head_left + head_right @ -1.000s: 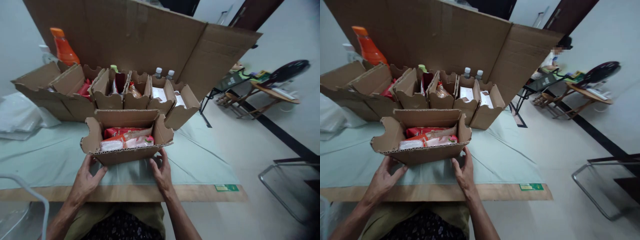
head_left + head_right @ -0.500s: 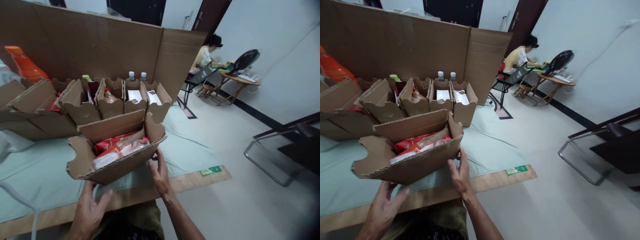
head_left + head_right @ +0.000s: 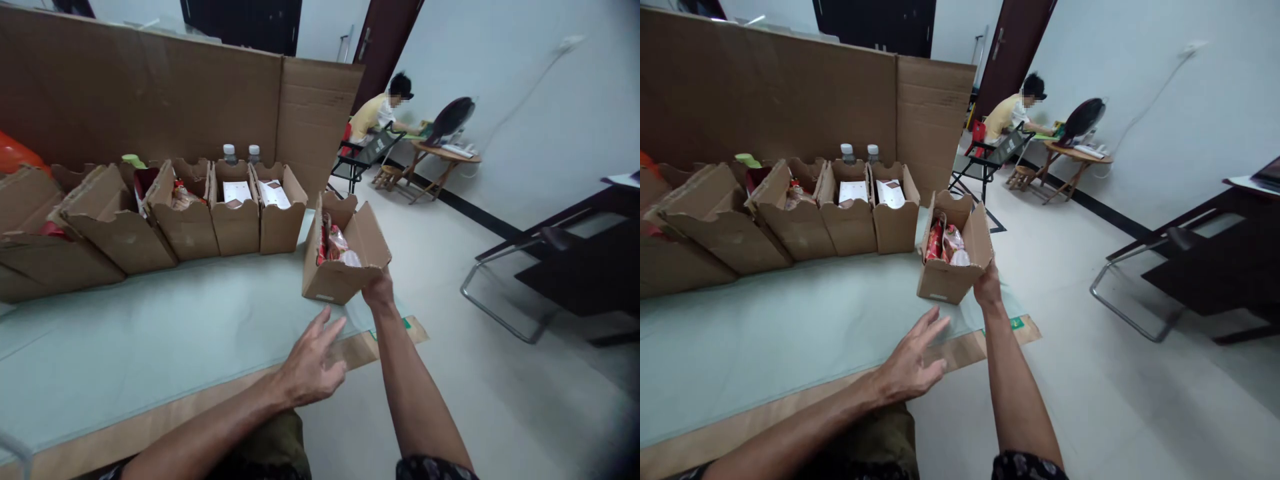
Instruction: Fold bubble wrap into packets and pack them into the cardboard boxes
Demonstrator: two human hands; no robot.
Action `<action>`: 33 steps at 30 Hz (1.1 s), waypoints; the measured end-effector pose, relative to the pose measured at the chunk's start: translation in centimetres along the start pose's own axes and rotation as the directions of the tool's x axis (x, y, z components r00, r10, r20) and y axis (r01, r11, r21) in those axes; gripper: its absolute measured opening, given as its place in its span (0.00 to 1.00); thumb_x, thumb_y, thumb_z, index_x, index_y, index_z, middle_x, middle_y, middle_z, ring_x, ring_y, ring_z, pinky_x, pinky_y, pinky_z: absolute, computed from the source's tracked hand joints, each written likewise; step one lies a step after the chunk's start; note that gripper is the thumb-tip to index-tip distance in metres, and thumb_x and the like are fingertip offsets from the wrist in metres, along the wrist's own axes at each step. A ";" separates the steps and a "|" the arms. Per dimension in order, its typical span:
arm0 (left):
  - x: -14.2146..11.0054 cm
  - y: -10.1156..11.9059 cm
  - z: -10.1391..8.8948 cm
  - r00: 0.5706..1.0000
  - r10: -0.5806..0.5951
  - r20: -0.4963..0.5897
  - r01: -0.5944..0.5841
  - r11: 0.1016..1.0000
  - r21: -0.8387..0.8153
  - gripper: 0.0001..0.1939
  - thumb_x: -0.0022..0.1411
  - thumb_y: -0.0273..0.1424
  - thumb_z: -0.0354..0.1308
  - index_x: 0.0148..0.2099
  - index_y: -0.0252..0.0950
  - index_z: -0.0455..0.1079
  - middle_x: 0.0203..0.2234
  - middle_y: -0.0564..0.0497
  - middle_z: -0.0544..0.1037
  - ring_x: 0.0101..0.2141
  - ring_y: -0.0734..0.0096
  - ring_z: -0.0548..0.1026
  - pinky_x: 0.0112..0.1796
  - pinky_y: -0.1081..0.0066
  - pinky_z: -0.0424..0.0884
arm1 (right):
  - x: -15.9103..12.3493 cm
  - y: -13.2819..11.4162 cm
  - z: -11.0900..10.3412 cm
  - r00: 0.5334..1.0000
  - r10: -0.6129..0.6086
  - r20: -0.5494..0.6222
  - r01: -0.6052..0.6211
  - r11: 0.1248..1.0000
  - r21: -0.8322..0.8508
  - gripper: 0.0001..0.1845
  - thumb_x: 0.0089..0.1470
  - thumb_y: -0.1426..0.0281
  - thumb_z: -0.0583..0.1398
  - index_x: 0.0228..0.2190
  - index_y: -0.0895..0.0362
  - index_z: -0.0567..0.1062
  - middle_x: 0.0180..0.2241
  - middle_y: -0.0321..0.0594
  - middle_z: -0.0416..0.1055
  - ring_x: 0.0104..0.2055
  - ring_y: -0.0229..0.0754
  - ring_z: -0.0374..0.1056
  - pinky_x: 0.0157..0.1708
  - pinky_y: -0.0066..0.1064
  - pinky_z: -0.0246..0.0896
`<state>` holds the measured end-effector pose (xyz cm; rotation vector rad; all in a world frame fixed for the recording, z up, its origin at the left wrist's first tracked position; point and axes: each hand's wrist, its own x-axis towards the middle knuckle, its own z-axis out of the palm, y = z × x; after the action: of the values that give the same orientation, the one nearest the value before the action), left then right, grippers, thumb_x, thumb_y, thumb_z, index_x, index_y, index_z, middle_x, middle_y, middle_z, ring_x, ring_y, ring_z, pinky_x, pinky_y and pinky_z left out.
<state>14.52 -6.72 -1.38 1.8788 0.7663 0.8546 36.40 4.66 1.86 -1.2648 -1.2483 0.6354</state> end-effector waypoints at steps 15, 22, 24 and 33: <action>-6.1 -6.7 -10.5 0.872 0.191 -0.450 0.124 0.804 0.582 0.16 0.65 0.24 0.55 0.53 0.38 0.74 0.60 0.39 0.73 0.63 0.49 0.68 0.58 0.44 0.71 | 1.6 3.7 -1.3 0.982 0.113 0.154 -0.114 0.994 -0.003 0.28 0.40 0.57 0.73 0.43 0.54 0.76 0.44 0.42 0.79 0.45 0.50 0.73 0.49 0.44 0.69; -6.3 -6.9 -10.2 0.874 0.165 -0.458 0.167 0.782 0.601 0.16 0.65 0.24 0.54 0.52 0.38 0.74 0.59 0.39 0.73 0.62 0.48 0.69 0.56 0.44 0.74 | 10.5 4.6 2.4 0.955 0.125 0.267 -0.141 0.989 0.041 0.29 0.33 0.63 0.72 0.42 0.54 0.79 0.45 0.42 0.81 0.49 0.50 0.73 0.54 0.46 0.67; -6.2 -7.0 -10.1 0.871 0.155 -0.465 0.179 0.782 0.597 0.16 0.64 0.23 0.54 0.52 0.38 0.74 0.59 0.40 0.74 0.62 0.48 0.69 0.56 0.45 0.74 | 11.8 4.9 3.5 0.956 0.121 0.267 -0.139 0.989 0.053 0.29 0.33 0.64 0.71 0.42 0.54 0.79 0.46 0.43 0.81 0.50 0.51 0.73 0.53 0.47 0.68; -6.1 -7.2 -9.8 0.862 0.160 -0.481 0.188 0.780 0.597 0.16 0.64 0.22 0.53 0.50 0.38 0.74 0.57 0.41 0.75 0.61 0.50 0.70 0.54 0.47 0.76 | 6.8 3.8 4.6 0.988 -0.008 -0.156 0.002 0.999 -0.039 0.17 0.46 0.61 0.64 0.37 0.57 0.76 0.33 0.42 0.79 0.39 0.48 0.76 0.46 0.46 0.71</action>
<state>1.96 -3.97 -5.98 2.2329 1.5587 1.2184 35.03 13.38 -0.16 -1.3172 -1.1385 0.5009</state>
